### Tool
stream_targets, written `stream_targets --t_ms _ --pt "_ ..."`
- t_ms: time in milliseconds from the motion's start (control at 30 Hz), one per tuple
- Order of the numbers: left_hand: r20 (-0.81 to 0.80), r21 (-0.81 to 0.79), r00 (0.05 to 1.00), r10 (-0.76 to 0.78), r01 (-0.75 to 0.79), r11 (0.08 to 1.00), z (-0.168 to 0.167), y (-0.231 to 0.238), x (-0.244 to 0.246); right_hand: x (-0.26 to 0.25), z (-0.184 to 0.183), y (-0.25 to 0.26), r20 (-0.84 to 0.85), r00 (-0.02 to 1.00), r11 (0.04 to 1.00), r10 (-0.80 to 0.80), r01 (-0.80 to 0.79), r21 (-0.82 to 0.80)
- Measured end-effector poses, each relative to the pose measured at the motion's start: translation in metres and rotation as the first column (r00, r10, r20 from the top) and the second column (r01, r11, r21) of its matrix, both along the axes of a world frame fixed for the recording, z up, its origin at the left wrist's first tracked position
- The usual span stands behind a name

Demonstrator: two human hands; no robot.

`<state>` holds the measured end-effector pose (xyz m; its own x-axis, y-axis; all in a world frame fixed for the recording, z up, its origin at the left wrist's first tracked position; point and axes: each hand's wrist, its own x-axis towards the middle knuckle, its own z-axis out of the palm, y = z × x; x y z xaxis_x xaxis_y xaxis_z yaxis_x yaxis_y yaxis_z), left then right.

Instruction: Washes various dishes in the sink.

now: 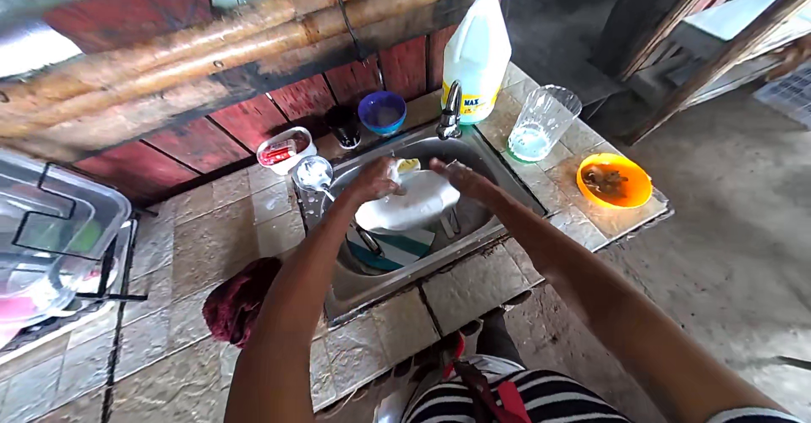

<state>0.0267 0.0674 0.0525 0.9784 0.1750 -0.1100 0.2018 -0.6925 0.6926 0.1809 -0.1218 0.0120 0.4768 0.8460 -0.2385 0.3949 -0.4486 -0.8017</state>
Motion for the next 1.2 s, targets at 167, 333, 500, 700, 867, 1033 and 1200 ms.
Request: stream_targets --t_ms 167,333,500,700,867,1033,1200 --pt "0.168 0.1 0.969 0.183 -0.202 0.974 -0.024 0.012 0.018 -0.012 -0.009 -0.004 0.077 0.997 0.987 -0.005 -0.007 0.158" --pt "0.357 0.021 0.799 0.483 -0.524 0.851 -0.066 -0.102 0.044 -0.023 0.011 0.015 -0.017 0.942 0.919 -0.336 0.332 0.211" --pt "0.281 0.178 0.872 0.402 -0.459 0.87 -0.069 -0.132 -0.007 -0.005 0.013 -0.01 -0.305 0.726 0.647 -0.616 0.688 0.329" --pt "0.319 0.121 0.748 0.582 -0.641 0.758 -0.036 -0.065 0.036 -0.018 0.01 -0.014 -0.383 0.798 0.693 -0.464 0.597 0.404" --pt "0.52 0.317 0.815 0.257 -0.463 0.828 -0.049 -0.142 0.041 -0.026 0.011 0.002 -0.398 0.744 0.656 -0.537 0.665 0.357" --pt "0.593 0.317 0.704 0.391 -0.65 0.691 -0.05 -0.115 -0.027 -0.014 0.003 -0.013 -0.568 0.574 0.533 -0.59 0.805 0.26" --pt "0.134 -0.583 0.597 0.791 -0.597 0.551 -0.002 -0.032 -0.034 -0.026 -0.015 0.003 -0.636 0.579 0.621 -0.509 0.76 0.195"
